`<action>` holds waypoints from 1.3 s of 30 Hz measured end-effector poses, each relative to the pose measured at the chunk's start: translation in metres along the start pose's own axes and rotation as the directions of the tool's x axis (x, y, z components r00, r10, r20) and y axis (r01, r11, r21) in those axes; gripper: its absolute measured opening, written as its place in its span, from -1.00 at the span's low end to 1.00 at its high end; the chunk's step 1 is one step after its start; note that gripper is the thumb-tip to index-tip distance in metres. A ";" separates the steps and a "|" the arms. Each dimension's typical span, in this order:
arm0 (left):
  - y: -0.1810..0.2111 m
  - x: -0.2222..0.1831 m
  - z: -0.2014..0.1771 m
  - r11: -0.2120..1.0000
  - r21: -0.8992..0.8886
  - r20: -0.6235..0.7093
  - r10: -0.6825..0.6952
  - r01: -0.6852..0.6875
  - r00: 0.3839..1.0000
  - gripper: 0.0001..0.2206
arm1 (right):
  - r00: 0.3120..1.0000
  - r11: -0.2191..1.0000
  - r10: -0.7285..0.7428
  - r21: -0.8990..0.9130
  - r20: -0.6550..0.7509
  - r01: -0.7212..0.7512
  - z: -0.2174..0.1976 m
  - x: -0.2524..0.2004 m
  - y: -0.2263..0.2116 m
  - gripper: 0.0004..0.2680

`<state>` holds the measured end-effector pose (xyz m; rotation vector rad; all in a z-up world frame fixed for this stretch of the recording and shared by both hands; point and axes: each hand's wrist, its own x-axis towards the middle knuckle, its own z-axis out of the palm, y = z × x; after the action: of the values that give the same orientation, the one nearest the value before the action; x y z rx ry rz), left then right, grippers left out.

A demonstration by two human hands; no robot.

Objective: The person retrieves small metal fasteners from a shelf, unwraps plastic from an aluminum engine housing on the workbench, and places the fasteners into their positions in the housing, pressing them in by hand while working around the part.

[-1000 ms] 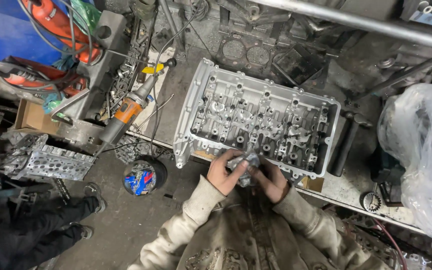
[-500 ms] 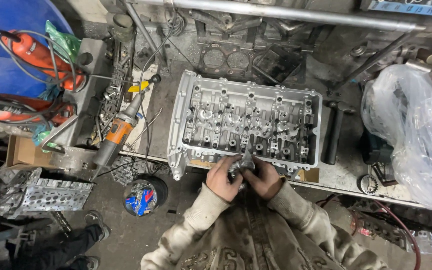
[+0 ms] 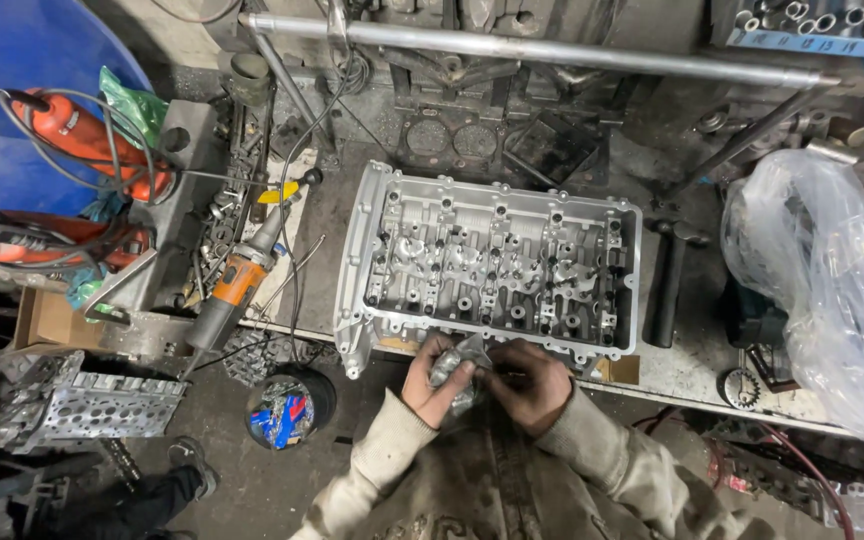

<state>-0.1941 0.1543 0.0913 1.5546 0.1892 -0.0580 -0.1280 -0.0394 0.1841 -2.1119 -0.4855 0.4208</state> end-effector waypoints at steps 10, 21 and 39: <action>0.051 0.013 0.016 0.993 0.054 -0.200 0.116 -0.108 0.973 -0.77 | 0.898 0.946 -0.323 -0.069 -0.300 0.317 0.000 0.006 -0.010 -0.75; 0.068 0.024 0.048 0.997 0.016 -0.380 -0.058 0.069 0.923 -0.72 | 0.982 0.624 0.128 0.758 0.142 -0.191 0.030 0.013 0.070 -0.65; 0.095 0.016 0.108 0.974 0.139 -0.547 -0.076 0.180 0.834 -0.72 | 0.865 0.904 -0.422 0.197 0.272 0.379 -0.035 -0.009 0.084 -0.75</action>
<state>-0.1541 0.0500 0.1833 1.7136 0.7571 0.2707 -0.1043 -0.1122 0.1334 -1.7544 -1.0301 0.5253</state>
